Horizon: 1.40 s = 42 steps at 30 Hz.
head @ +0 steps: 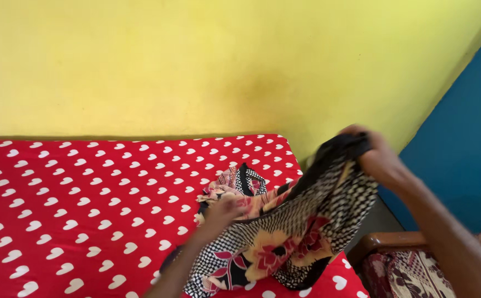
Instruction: The person folds a patterned garment on a bed and then smooths a small pink item.
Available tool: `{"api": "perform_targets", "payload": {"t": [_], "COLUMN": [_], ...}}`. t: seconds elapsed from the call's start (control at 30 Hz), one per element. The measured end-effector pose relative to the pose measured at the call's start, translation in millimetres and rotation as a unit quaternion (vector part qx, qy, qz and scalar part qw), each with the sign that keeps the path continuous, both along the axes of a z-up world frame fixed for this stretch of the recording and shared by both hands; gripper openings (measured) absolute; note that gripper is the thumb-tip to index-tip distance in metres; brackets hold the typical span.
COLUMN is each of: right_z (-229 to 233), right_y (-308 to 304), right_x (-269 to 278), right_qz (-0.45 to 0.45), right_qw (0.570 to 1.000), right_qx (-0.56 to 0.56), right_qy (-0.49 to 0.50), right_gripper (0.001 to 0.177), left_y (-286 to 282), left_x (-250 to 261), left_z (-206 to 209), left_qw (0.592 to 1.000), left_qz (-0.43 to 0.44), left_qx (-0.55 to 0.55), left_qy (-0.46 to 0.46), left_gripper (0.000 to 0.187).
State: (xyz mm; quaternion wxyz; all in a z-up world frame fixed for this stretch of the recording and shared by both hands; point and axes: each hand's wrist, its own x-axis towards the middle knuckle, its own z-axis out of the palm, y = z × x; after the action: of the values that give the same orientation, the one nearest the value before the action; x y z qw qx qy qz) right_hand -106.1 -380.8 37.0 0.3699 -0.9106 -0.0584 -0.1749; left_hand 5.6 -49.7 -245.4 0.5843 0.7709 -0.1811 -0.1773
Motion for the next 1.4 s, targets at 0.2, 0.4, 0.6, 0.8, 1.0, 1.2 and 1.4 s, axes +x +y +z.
{"api": "perform_targets", "payload": {"t": [0.2, 0.4, 0.6, 0.8, 1.0, 1.2, 1.4], "right_z": [7, 22, 9, 22, 14, 17, 16], "right_y": [49, -8, 4, -16, -13, -25, -40], "right_x": [5, -3, 1, -17, -10, -9, -15], "right_qz": [0.057, 0.057, 0.06, 0.091, 0.069, 0.08, 0.121], "right_qw": [0.993, 0.989, 0.923, 0.928, 0.946, 0.96, 0.937], "right_qx": [-0.089, 0.033, 0.372, 0.359, 0.316, 0.269, 0.327], "right_qy": [0.05, -0.131, -0.081, -0.026, -0.004, -0.004, 0.0], "right_gripper": [0.025, 0.027, 0.009, 0.013, 0.009, 0.009, 0.011], "left_y": [-83, -72, -93, -31, -41, -70, -61], "left_x": [-97, -136, -134, -86, -103, -96, -75], "left_z": [164, 125, 84, 93, 122, 65, 61], "left_qw": [0.963, 0.935, 0.913, 0.952, 0.955, 0.972, 0.977], "left_qz": [0.011, -0.133, -0.281, -0.166, -0.125, -0.195, -0.183], "left_qx": [-0.059, 0.015, 0.157, 0.25, 0.004, -0.123, 0.078], "left_qy": [-0.262, -0.329, -0.25, -0.063, -0.269, -0.054, -0.075], "left_gripper": [0.048, 0.036, 0.055, 0.05, 0.073, 0.051, 0.05]}}
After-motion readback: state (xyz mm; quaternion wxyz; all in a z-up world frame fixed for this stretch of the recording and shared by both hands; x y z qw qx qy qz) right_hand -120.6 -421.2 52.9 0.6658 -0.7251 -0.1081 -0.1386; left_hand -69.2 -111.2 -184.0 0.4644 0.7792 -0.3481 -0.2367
